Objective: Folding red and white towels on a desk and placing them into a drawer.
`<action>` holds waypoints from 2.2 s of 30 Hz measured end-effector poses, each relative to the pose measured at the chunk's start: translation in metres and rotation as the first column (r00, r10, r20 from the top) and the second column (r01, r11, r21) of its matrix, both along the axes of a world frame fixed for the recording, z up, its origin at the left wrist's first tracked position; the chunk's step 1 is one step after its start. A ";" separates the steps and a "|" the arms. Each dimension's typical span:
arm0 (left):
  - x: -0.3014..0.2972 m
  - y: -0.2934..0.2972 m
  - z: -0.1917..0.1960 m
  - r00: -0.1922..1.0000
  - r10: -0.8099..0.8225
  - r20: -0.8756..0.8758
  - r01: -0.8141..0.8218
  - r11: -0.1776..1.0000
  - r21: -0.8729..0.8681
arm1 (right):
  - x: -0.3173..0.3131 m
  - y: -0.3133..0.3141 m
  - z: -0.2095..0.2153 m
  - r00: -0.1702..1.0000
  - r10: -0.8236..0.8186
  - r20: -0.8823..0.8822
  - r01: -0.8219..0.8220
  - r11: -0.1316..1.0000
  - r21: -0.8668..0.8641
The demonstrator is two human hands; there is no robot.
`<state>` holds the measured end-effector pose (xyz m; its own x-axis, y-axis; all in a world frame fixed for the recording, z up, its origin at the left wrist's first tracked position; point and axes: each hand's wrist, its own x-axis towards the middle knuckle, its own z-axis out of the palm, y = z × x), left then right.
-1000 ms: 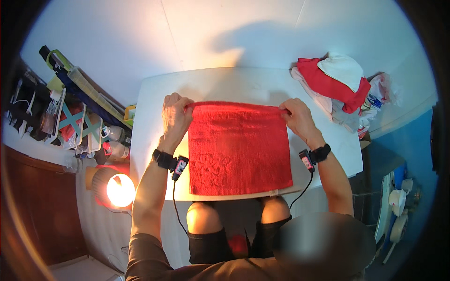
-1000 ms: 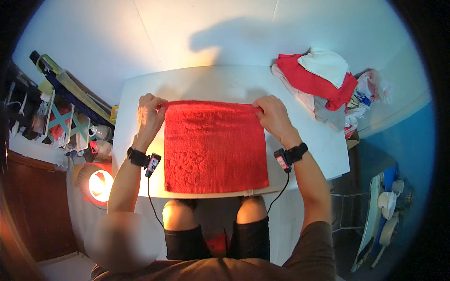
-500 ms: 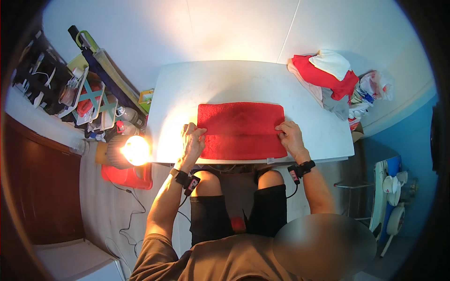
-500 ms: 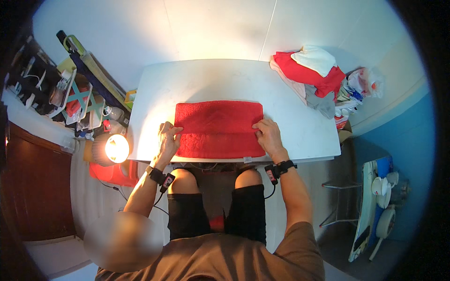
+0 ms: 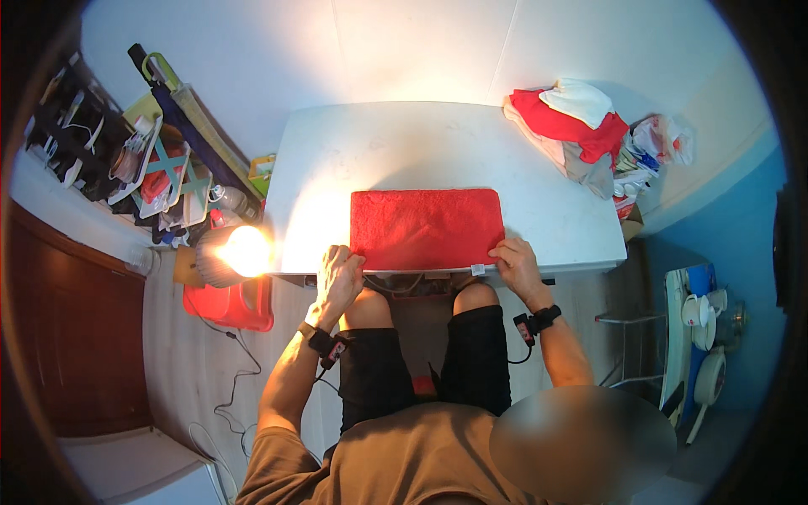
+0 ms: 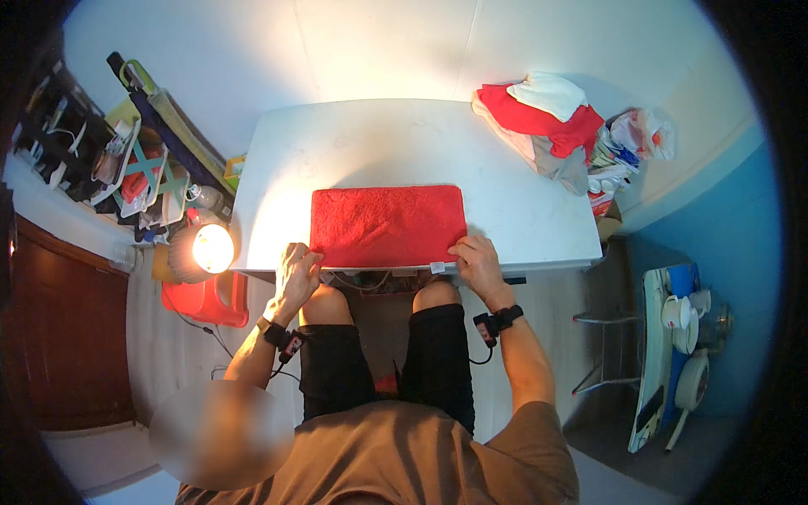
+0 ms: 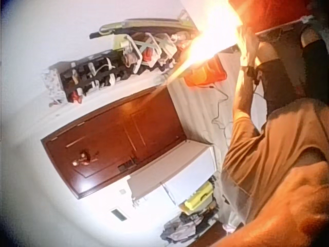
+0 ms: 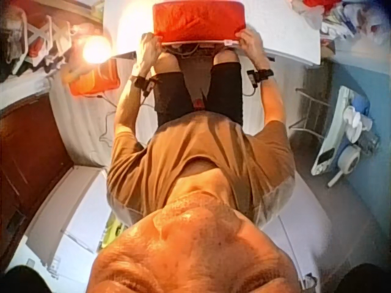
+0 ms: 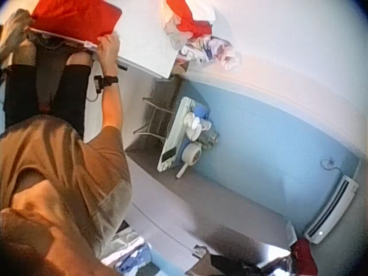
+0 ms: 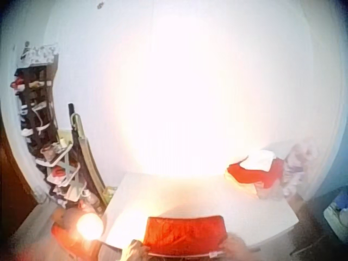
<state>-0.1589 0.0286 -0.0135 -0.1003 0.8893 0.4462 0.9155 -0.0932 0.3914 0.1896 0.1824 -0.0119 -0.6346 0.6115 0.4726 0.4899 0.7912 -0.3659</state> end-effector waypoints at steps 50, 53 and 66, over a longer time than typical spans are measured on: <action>0.091 0.098 -0.025 1.000 0.017 0.016 -0.013 0.976 -0.218 | -0.035 0.030 -0.020 0.754 -0.631 -0.185 0.111 0.399 -0.910; 0.089 0.097 -0.024 0.999 0.021 0.039 -0.013 0.978 -0.209 | -0.038 0.033 -0.021 0.677 -0.694 -0.244 -0.179 0.166 -0.970; 0.081 0.095 -0.025 0.989 -0.013 0.144 0.034 0.989 -0.144 | -0.145 -0.004 0.045 0.882 -0.260 -0.394 -0.164 0.614 -0.772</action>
